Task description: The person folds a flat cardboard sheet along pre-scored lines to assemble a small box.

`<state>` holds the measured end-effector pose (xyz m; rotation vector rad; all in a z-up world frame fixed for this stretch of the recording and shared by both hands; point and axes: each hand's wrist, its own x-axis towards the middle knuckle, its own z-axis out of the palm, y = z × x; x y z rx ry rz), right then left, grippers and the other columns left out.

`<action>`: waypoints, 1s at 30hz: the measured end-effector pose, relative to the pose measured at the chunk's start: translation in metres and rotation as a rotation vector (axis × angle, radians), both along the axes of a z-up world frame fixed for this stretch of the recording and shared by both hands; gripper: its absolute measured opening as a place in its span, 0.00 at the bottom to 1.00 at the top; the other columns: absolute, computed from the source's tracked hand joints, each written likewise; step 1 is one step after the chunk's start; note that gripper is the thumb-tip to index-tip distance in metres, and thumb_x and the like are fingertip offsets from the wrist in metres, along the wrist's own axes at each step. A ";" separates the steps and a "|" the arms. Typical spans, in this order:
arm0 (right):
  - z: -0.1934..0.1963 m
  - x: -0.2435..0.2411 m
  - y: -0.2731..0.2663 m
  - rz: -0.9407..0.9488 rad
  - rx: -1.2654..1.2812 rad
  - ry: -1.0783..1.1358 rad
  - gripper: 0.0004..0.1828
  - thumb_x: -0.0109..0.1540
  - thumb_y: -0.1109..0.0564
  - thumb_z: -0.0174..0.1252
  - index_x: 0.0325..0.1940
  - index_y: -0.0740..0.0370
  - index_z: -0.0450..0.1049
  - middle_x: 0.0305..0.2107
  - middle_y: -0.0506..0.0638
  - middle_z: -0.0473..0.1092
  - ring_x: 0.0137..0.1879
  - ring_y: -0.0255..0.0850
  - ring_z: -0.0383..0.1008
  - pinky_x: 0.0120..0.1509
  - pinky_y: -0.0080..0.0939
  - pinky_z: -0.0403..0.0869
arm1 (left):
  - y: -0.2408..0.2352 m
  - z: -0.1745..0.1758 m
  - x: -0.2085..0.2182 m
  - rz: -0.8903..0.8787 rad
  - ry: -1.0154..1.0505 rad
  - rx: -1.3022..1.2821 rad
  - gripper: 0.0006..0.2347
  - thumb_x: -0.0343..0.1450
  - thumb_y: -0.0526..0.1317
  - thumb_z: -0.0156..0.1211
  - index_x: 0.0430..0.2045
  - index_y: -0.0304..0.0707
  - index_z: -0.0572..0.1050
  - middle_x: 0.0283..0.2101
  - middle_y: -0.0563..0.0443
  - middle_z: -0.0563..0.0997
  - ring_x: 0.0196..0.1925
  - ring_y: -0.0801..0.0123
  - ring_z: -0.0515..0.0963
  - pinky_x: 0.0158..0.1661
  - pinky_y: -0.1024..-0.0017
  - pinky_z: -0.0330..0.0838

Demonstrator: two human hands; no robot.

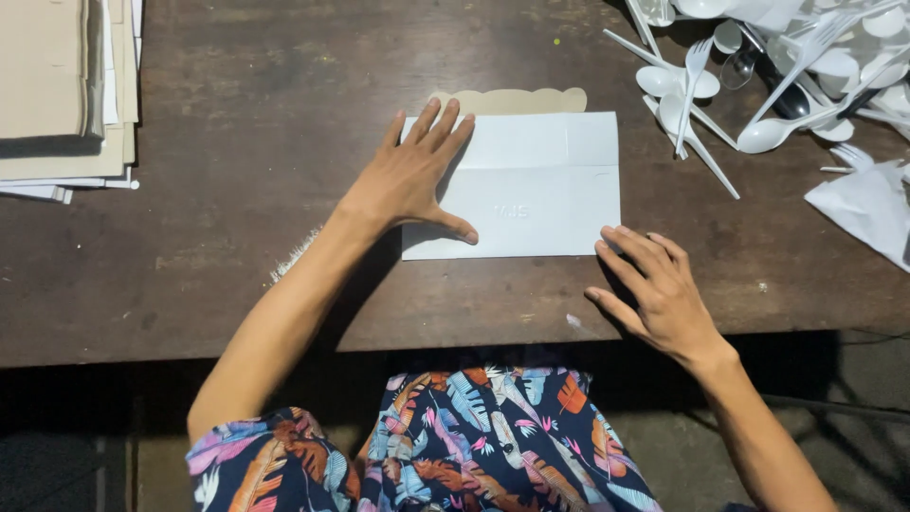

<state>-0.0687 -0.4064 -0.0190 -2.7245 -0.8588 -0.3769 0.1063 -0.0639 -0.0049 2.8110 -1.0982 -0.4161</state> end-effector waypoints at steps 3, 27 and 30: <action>-0.007 0.004 0.002 -0.045 0.050 -0.035 0.25 0.63 0.50 0.66 0.62 0.63 0.73 0.62 0.55 0.70 0.68 0.49 0.71 0.69 0.50 0.63 | 0.000 -0.005 0.001 0.008 -0.174 0.001 0.65 0.49 0.83 0.63 0.74 0.42 0.45 0.75 0.37 0.55 0.73 0.43 0.57 0.63 0.42 0.54; 0.037 0.079 -0.025 -0.300 0.765 0.033 0.13 0.75 0.61 0.52 0.62 0.69 0.64 0.50 0.62 0.66 0.54 0.51 0.69 0.60 0.48 0.72 | 0.017 0.078 -0.154 -0.135 -0.104 -0.209 0.14 0.69 0.25 0.59 0.46 0.41 0.73 0.47 0.46 0.80 0.37 0.63 0.83 0.36 0.62 0.81; 0.060 0.099 0.011 -0.298 0.499 0.337 0.24 0.69 0.53 0.59 0.65 0.68 0.65 0.52 0.63 0.67 0.55 0.51 0.70 0.59 0.49 0.74 | 0.021 0.053 -0.169 -0.151 0.037 -0.202 0.18 0.67 0.28 0.60 0.51 0.40 0.70 0.55 0.40 0.76 0.52 0.53 0.79 0.45 0.55 0.78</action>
